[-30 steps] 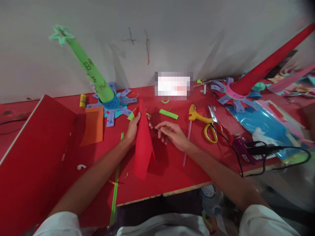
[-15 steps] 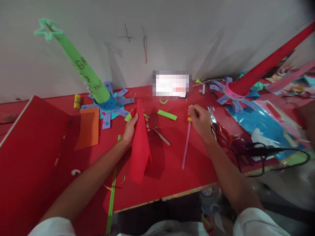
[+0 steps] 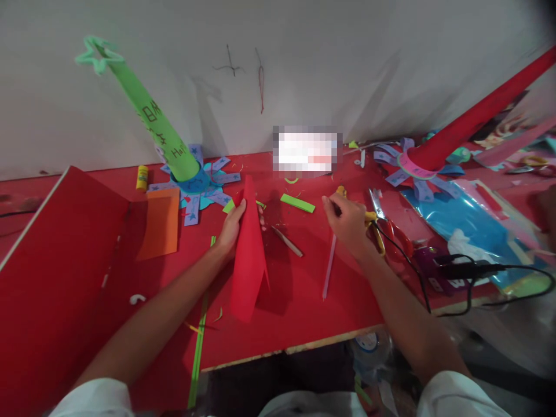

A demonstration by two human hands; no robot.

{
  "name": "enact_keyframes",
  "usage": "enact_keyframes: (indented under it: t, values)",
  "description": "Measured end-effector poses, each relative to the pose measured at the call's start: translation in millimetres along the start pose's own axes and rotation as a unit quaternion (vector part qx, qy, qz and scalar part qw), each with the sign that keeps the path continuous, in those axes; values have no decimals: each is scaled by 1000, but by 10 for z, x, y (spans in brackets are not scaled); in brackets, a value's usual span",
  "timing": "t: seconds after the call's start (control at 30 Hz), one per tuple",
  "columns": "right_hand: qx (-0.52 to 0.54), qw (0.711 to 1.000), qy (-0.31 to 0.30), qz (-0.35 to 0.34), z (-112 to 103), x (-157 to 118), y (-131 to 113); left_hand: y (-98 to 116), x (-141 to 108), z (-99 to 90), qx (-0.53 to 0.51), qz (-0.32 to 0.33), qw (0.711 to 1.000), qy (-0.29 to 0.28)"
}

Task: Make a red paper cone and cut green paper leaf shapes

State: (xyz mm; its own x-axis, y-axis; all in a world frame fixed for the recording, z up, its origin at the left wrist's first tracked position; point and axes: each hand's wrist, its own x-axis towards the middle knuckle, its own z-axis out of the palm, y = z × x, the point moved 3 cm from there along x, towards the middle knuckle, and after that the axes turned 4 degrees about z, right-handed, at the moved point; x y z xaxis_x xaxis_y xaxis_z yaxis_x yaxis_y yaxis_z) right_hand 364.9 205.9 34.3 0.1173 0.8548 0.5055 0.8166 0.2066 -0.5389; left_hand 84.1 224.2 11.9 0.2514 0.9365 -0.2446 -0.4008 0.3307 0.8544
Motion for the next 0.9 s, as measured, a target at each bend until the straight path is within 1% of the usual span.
enact_keyframes:
  t: [0.07,0.23,0.33,0.47,0.6,0.73,0.9]
  values:
    - [-14,1000,5,2,-5,9,54,2,0,8,1,3,1000,-4]
    - [-29,997,60,29,-104,30,318,4,18,11,5,4,1000,-10]
    - [-88,993,69,48,-185,44,500,-8,35,-10,2,2,1000,-7]
    - [-191,979,23,65,-264,80,712,-25,52,-23,0,3,1000,-12]
    - [-277,953,-65,104,-303,89,848,-23,64,-16,-11,16,1000,-5]
    - [-311,930,-143,137,-326,84,829,-25,69,-8,-15,20,1000,-3]
    - [-310,923,-198,115,-338,95,767,-35,62,-18,-7,24,1000,3]
